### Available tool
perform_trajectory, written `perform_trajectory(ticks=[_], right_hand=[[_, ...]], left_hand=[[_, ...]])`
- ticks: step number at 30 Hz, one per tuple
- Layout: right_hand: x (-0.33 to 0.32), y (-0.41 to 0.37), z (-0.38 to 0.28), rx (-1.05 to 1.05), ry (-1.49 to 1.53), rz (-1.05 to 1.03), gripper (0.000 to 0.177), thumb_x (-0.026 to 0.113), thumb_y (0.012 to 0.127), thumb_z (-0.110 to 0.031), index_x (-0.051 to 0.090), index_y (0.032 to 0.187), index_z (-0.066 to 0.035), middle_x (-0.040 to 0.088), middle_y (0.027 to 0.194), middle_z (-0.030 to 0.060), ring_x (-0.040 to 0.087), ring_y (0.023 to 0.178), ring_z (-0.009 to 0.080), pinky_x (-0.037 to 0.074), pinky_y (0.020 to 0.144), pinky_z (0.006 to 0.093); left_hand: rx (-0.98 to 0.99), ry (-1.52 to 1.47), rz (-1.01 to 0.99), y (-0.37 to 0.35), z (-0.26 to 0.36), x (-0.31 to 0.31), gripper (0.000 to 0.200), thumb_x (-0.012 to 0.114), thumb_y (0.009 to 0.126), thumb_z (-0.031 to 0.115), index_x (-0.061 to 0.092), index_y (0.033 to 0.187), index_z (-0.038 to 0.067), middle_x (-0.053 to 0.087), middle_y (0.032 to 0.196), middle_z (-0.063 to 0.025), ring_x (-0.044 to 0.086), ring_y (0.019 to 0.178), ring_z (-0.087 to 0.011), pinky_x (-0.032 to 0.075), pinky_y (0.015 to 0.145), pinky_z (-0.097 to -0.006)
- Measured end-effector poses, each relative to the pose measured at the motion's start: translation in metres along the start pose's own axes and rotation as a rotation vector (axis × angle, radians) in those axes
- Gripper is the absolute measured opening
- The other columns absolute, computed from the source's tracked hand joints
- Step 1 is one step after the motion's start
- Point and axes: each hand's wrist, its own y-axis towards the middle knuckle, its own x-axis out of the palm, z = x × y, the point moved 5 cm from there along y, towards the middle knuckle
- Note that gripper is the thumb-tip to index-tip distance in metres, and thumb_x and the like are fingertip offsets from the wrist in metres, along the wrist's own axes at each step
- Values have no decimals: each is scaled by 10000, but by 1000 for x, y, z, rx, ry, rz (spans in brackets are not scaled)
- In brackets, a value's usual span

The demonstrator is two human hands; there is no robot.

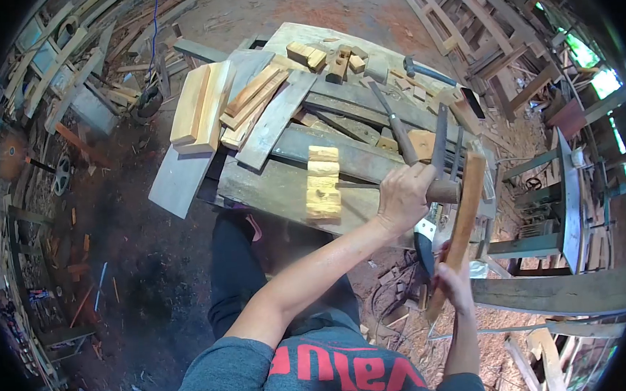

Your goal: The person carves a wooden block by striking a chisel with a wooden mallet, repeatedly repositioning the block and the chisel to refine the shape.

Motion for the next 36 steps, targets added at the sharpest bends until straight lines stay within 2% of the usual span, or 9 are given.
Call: perform_trajectory(ticks=[8, 14, 18, 19, 24, 27, 28, 34, 36], right_hand=[[-6, -11, -15, 6, 419, 89, 634, 738, 811, -372, 404, 1221, -22, 498, 726, 24, 524, 572, 114, 430, 466, 233], [16, 38, -48, -380, -536, 312, 746, 799, 699, -248, 453, 1298, 31, 549, 1137, 172, 529, 1027, 266, 407, 943, 370], [35, 30, -132, -455, 39, 486, 827, 760, 765, -218, 335, 1437, 8, 561, 1159, 185, 542, 1045, 246, 451, 903, 357], [35, 43, -132, -419, 164, 212, 829, 739, 781, -210, 305, 1459, -13, 537, 1147, 151, 536, 1003, 217, 468, 827, 307], [66, 67, -67, -384, -130, 168, 767, 734, 774, -276, 393, 1404, -4, 595, 999, 89, 566, 873, 203, 475, 789, 316], [83, 45, 5, 105, -59, -189, 534, 750, 797, -197, 516, 1231, 6, 605, 981, 73, 550, 815, 128, 470, 704, 292], [88, 31, 7, -11, -16, -209, 515, 753, 811, -190, 514, 1225, 2, 614, 999, 76, 547, 815, 104, 463, 696, 269], [85, -33, 50, 219, -104, -438, 614, 766, 826, -219, 477, 1319, 4, 594, 1162, 92, 543, 1076, 163, 450, 935, 304], [107, -34, 55, 312, -192, -528, 734, 789, 803, -286, 438, 1369, 22, 570, 1247, 127, 528, 1149, 193, 424, 991, 319]], left_hand=[[124, -23, -219, -35, 2, 1, 256, 673, 644, 103, 551, 869, 113, 565, 768, -79, 591, 747, -308, 453, 647, -447], [253, -135, -171, -51, 1, -35, 236, 731, 675, 153, 572, 840, 98, 528, 739, -71, 574, 730, -305, 430, 619, -428], [171, -245, -26, -47, -2, -70, 216, 750, 780, 143, 547, 749, 77, 514, 675, -98, 554, 637, -293, 407, 569, -413], [153, -250, -3, -41, -2, -80, 242, 760, 785, 112, 531, 725, 59, 513, 648, -111, 546, 599, -293, 406, 548, -398], [44, -382, -16, -35, -19, -102, 209, 739, 827, 123, 548, 775, 56, 553, 699, -116, 563, 622, -298, 419, 554, -369], [-76, -491, 3, -34, -33, -109, 187, 712, 854, 98, 550, 763, 71, 507, 676, -77, 508, 595, -202, 409, 554, -316], [-93, -506, -12, -32, -35, -110, 187, 712, 854, 98, 550, 763, 71, 507, 676, -77, 508, 595, -202, 409, 554, -316], [97, -450, 55, -33, -23, -101, 219, 726, 778, 0, 533, 705, 73, 506, 623, -50, 521, 543, -197, 406, 504, -316], [162, -369, -107, -42, -16, -84, 221, 747, 694, 214, 606, 811, 91, 574, 718, -72, 580, 655, -299, 438, 594, -387]])
